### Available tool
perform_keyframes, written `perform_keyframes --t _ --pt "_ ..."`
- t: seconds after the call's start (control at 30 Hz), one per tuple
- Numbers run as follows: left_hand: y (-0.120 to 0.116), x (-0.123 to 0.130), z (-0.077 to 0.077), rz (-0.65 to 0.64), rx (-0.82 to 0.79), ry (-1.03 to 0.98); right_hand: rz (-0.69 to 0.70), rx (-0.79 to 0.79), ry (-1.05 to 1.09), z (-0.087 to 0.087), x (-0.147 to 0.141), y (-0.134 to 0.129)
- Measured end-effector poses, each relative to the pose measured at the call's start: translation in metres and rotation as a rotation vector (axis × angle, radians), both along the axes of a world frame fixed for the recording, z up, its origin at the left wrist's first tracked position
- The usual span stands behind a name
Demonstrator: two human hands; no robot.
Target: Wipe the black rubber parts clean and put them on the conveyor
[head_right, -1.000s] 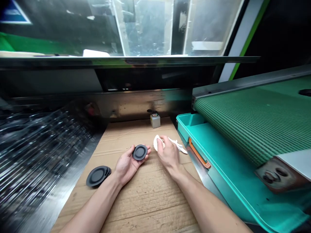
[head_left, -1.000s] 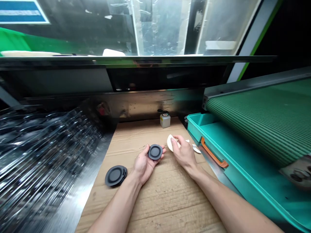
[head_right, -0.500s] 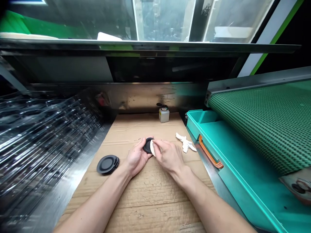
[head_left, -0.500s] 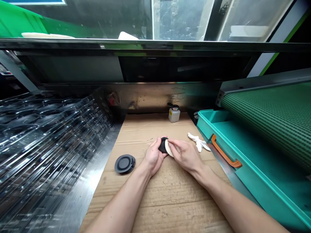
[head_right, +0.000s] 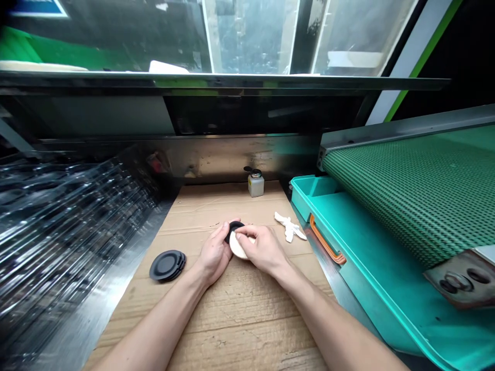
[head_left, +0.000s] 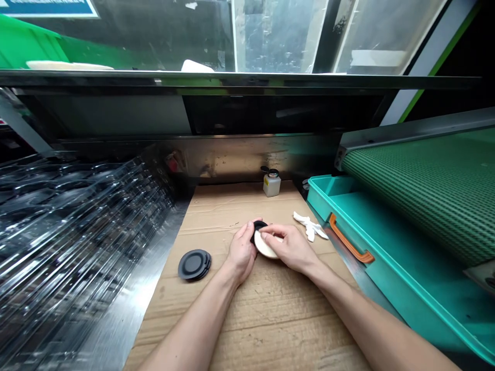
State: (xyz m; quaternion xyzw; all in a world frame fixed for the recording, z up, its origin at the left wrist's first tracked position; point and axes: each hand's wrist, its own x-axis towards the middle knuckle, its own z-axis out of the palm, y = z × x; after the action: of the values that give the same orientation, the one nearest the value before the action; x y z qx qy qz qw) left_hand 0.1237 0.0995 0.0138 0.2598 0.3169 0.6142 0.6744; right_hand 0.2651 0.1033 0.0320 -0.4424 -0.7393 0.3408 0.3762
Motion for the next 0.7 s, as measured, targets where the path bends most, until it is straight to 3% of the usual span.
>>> perform_keyframes --t 0.07,0.1,0.2,0.33,0.43,0.5,0.6,0.7 --pt "0.001 -0.002 0.001 0.004 -0.018 -0.019 -0.132 0.094 -0.025 -0.004 -0.003 -0.001" --pt "0.001 -0.002 0.002 -0.002 -0.025 -0.032 -0.133 0.109 -0.047 -0.005 -0.004 -0.002" --pt "0.001 -0.003 0.003 -0.030 -0.028 -0.064 0.022 0.057 -0.041 -0.009 -0.009 -0.004" --pt "0.000 -0.002 0.004 -0.038 -0.003 -0.038 -0.041 0.036 0.087 -0.008 -0.011 -0.002" --pt "-0.001 -0.003 0.004 -0.053 -0.016 -0.029 -0.001 -0.004 -0.015 -0.005 -0.003 0.003" --pt "-0.001 -0.004 0.004 -0.052 -0.031 -0.035 -0.099 0.016 -0.182 -0.003 0.006 0.007" --pt "0.002 -0.009 0.003 -0.044 -0.057 -0.051 -0.394 0.145 -0.335 -0.001 0.020 0.015" --pt "0.004 -0.013 0.004 -0.072 -0.112 -0.107 -0.458 0.203 -0.336 -0.005 0.026 0.020"
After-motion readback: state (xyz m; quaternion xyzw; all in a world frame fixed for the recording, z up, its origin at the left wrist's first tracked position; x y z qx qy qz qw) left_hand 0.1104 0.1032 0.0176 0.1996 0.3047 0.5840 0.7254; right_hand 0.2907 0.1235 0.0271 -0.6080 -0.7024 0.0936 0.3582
